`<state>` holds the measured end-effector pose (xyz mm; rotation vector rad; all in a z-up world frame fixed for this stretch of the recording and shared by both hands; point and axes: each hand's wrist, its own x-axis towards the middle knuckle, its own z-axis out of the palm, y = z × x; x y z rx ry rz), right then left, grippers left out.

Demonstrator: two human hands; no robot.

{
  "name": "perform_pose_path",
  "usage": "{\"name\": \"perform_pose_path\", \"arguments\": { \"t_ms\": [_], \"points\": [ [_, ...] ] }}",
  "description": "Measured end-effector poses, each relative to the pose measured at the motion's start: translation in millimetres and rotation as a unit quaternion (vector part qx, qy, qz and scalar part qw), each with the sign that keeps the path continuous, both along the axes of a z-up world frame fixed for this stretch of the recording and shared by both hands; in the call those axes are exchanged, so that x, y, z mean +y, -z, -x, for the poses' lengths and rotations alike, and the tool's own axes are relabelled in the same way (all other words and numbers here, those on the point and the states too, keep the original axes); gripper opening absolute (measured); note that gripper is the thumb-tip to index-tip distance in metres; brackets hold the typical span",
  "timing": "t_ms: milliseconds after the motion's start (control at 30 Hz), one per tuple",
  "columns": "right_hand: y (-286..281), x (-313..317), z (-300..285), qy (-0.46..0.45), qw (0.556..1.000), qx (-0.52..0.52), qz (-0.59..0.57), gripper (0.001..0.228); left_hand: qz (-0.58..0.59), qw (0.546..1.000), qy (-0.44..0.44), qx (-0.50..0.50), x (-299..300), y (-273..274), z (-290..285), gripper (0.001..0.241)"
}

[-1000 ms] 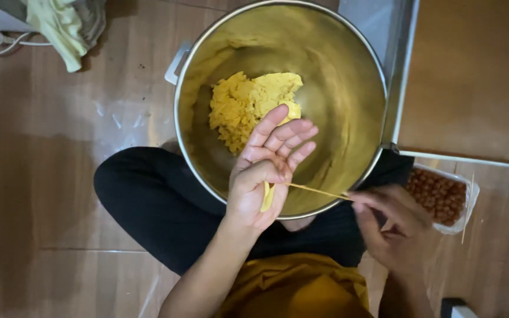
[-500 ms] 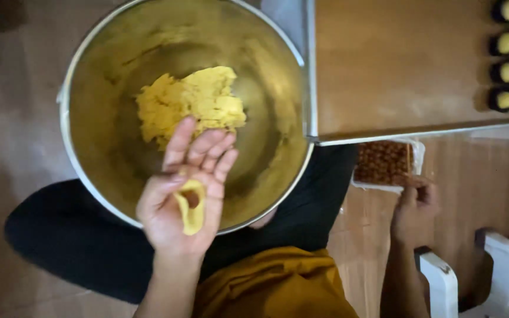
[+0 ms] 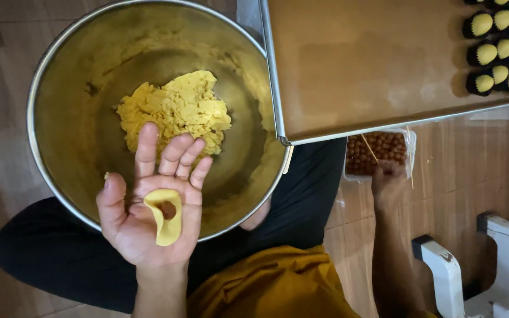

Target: The person takes pieces of dough from a bowl, flattens them, and places a small brown ball from a container into the center. They then fold the dough around the ball, roll it into a sphere between their palms, and place the finished pastry onto a tray.

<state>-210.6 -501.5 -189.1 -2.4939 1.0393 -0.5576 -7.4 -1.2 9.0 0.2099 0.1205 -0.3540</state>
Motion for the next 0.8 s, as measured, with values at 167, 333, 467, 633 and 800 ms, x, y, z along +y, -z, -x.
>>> {"name": "perform_pose_path", "arguments": {
  "t_ms": [167,333,467,633,800],
  "points": [
    [-3,3,4,-0.071,0.987,0.049,0.138,0.015,-0.001,1.0,0.001,0.019,0,2,-1,0.066],
    [-56,49,-30,-0.187,0.981,-0.059,0.008,0.023,0.019,1.0,-0.007,0.007,-2,2,-2,0.07],
    [-115,115,-65,-0.168,0.969,-0.171,-0.055,0.022,0.052,0.999,0.003,-0.011,-2,-1,-2,0.078],
    [-189,225,-90,-0.25,0.944,-0.216,-0.013,0.008,0.033,0.998,0.037,-0.044,-3,-22,-7,0.095],
    [-257,323,-142,-0.459,0.871,-0.146,-0.092,0.025,0.09,0.993,0.05,-0.049,-5,-25,-6,0.097]
  ]
}}
